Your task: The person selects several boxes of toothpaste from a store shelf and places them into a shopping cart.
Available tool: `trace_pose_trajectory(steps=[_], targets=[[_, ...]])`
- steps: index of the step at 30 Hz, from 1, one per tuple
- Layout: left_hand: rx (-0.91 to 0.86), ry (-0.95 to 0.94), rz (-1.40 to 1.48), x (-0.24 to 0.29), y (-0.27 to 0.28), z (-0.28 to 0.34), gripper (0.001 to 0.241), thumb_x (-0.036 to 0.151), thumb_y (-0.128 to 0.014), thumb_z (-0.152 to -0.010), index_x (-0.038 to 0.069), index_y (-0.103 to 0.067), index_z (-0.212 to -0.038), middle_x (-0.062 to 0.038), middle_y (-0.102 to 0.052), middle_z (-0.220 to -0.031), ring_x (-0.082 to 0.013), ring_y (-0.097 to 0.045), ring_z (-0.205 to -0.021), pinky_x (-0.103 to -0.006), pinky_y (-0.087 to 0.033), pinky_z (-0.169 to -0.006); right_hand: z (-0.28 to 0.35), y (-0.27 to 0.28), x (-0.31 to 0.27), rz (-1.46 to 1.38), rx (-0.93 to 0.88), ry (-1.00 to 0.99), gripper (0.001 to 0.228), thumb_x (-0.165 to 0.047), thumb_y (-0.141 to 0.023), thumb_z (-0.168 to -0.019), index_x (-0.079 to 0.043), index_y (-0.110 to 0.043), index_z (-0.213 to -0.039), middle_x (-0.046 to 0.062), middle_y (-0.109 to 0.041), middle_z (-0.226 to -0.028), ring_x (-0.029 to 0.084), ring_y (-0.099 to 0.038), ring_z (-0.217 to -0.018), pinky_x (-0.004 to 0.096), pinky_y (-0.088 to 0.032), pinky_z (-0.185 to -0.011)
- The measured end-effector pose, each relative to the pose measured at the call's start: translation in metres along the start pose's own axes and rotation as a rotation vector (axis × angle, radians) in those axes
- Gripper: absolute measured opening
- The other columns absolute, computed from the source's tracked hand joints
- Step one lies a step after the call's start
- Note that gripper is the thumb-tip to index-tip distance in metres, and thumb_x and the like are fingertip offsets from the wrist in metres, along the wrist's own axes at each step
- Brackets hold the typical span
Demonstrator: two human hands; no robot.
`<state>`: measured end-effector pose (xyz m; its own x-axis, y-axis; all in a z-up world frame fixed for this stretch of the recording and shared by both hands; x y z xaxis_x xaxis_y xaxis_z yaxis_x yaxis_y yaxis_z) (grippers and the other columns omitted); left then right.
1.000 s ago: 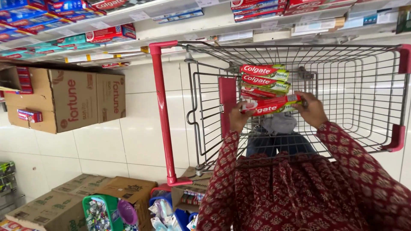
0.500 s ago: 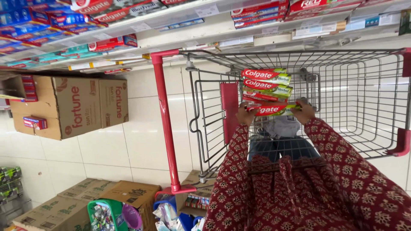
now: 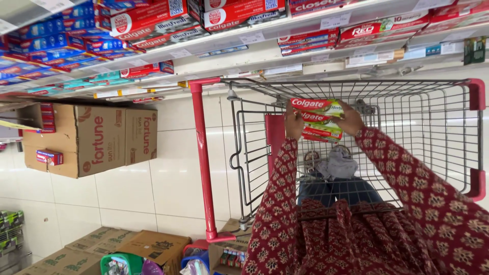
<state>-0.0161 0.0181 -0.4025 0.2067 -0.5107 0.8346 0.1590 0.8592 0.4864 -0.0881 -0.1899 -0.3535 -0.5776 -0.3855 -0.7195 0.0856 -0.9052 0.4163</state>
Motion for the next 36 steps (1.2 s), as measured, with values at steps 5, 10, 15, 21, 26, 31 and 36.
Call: trace_pose_trajectory(steps=[5,10,15,21,26,31,36], targets=[[0.082,-0.396,0.035,0.053,0.029,0.038,0.057,0.008,-0.056,-0.101,0.004,-0.038,-0.155,-0.027,-0.057,-0.142,-0.0434,-0.065,-0.117,-0.0440,-0.057,-0.092,0.071,0.028,-0.079,0.155,0.319,0.555,0.056,-0.005,-0.068,-0.090,0.001,-0.053,-0.143,0.022,-0.059,-0.133,0.037,-0.065,-0.116,0.043,-0.055,-0.096],[0.064,-0.583,0.025,0.176,0.081,0.070,0.044,0.006,-0.056,-0.107,0.005,-0.051,-0.150,-0.020,-0.069,-0.133,-0.0367,-0.072,-0.114,-0.0423,-0.059,-0.094,0.127,0.074,-0.163,0.299,0.549,0.819,0.035,-0.002,-0.065,-0.096,-0.002,-0.061,-0.130,0.017,-0.058,-0.128,0.034,-0.064,-0.112,0.043,-0.055,-0.094],[-0.093,-0.671,0.204,0.320,0.143,0.101,0.047,0.005,-0.056,-0.105,0.006,-0.049,-0.151,-0.018,-0.069,-0.133,-0.0255,-0.075,-0.106,-0.0366,-0.062,-0.087,0.155,0.135,-0.229,0.245,0.970,1.080,0.027,0.002,-0.067,-0.098,0.001,-0.059,-0.123,0.017,-0.054,-0.128,0.033,-0.059,-0.117,0.044,-0.052,-0.101],[0.126,-1.137,0.186,0.437,0.197,0.106,0.046,0.008,-0.061,-0.103,0.007,-0.054,-0.149,-0.017,-0.071,-0.131,-0.0271,-0.075,-0.110,-0.0384,-0.061,-0.095,0.191,0.231,-0.326,0.311,1.217,1.263,0.027,0.002,-0.071,-0.101,0.001,-0.057,-0.125,0.018,-0.050,-0.130,0.031,-0.053,-0.119,0.043,-0.047,-0.104],[0.396,-1.342,0.063,0.537,0.237,0.092,0.044,0.011,-0.065,-0.103,0.008,-0.055,-0.146,-0.018,-0.069,-0.131,-0.0329,-0.070,-0.118,-0.0426,-0.057,-0.103,0.202,0.294,-0.416,0.405,1.357,1.341,0.024,-0.001,-0.069,-0.105,0.001,-0.059,-0.126,0.015,-0.051,-0.127,0.030,-0.053,-0.123,0.042,-0.045,-0.108],[0.533,-1.385,-0.101,0.610,0.254,0.045,0.052,0.013,-0.066,-0.099,0.008,-0.052,-0.149,-0.017,-0.063,-0.139,-0.0343,-0.065,-0.124,-0.0432,-0.053,-0.106,0.202,0.328,-0.493,0.478,1.314,1.361,0.024,-0.005,-0.066,-0.101,0.000,-0.059,-0.124,0.013,-0.055,-0.125,0.029,-0.052,-0.123,0.042,-0.044,-0.107],[0.652,-1.232,-0.537,0.656,0.253,-0.046,0.063,0.020,-0.068,-0.088,0.010,-0.048,-0.147,-0.018,-0.048,-0.152,-0.0407,-0.053,-0.132,-0.0545,-0.042,-0.113,0.142,0.362,-0.537,0.812,1.155,1.068,0.043,-0.021,-0.067,-0.088,-0.004,-0.064,-0.127,0.015,-0.060,-0.129,0.033,-0.049,-0.131,0.052,-0.036,-0.115]])
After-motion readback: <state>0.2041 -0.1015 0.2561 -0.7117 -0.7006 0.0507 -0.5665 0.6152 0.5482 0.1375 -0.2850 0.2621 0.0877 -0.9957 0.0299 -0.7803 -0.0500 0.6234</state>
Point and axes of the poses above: each hand's wrist, its own z-axis away from the middle knuckle, its own y-axis out of the back of the hand, x = y × z, the point moved 1 cm from there along -z, towards the middle knuckle
